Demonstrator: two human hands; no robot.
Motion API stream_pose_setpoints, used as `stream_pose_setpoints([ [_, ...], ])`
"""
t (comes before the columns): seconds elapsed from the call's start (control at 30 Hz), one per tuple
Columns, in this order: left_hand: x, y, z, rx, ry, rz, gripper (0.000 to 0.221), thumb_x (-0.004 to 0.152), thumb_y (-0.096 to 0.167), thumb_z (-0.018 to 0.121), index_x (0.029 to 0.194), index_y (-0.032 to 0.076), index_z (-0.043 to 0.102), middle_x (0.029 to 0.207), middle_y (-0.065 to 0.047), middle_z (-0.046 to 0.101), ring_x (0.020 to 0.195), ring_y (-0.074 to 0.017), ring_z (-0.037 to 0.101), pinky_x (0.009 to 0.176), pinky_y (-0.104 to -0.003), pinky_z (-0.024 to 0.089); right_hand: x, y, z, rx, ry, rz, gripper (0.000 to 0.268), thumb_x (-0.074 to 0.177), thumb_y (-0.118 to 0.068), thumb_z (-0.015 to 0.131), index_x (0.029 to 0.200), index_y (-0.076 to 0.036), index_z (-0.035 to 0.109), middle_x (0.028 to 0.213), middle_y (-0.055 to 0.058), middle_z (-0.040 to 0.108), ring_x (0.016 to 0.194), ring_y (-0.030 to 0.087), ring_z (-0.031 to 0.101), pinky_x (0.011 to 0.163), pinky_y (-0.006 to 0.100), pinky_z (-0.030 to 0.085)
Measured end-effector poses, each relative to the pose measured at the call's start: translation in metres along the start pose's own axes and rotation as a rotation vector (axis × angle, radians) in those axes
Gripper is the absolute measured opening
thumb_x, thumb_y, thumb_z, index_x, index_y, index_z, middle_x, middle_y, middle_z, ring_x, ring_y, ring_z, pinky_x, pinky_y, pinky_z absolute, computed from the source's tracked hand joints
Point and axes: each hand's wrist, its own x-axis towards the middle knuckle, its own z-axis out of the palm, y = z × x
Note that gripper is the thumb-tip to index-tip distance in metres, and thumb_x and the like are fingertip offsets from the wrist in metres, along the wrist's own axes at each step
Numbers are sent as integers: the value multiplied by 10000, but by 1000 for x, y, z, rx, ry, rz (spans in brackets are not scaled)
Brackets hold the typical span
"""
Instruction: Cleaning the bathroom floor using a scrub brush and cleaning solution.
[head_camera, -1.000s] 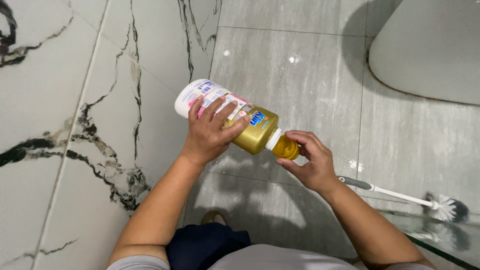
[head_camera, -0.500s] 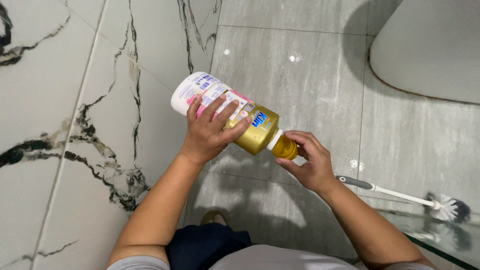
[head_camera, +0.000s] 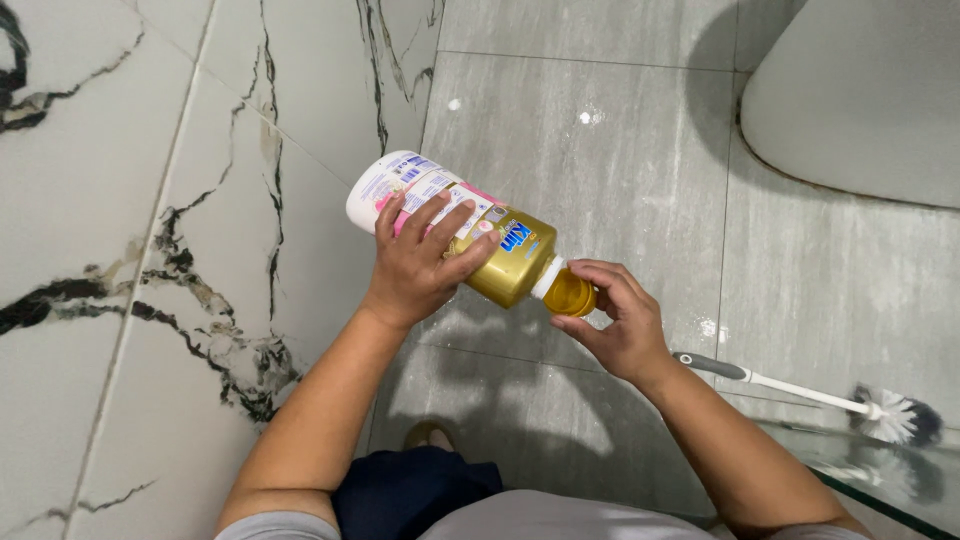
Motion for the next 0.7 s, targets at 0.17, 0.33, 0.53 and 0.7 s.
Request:
stream_pose_setpoints([
  [0.17,-1,-1,-2,-2,-3,4,418,998,225,741,1347,381,572,1406,12,604,1366,-260,523,1204,-568,268,0,0,3,-3,2,-6,594,812,-58,847,1337,-29,570,1376,134,570,1242,239,646,1008,354,556],
  [0.33,-3,-2,-1,-10,6,9,404,1000,233,744,1340,375,577,1401,12,610,1365,-258,523,1205,-569,264,-1,0,4,18,9,-27,594,817,-61,844,1342,-34,566,1375,133,568,1241,236,646,1007,352,561],
  [0.53,-4,-2,2,0,-6,5,399,1011,264,747,1349,384,570,1401,10,604,1374,-265,517,1212,-562,251,0,-1,3,-3,8,-22,599,814,-63,844,1343,-31,565,1376,138,568,1246,243,647,1010,353,556],
  [0.7,-2,-2,4,37,0,28,421,1022,315,757,1381,411,559,1402,26,598,1384,-253,505,1223,-552,240,0,-2,2,-12,14,-12,588,813,-65,843,1332,-24,570,1377,141,571,1245,247,648,1008,351,555],
])
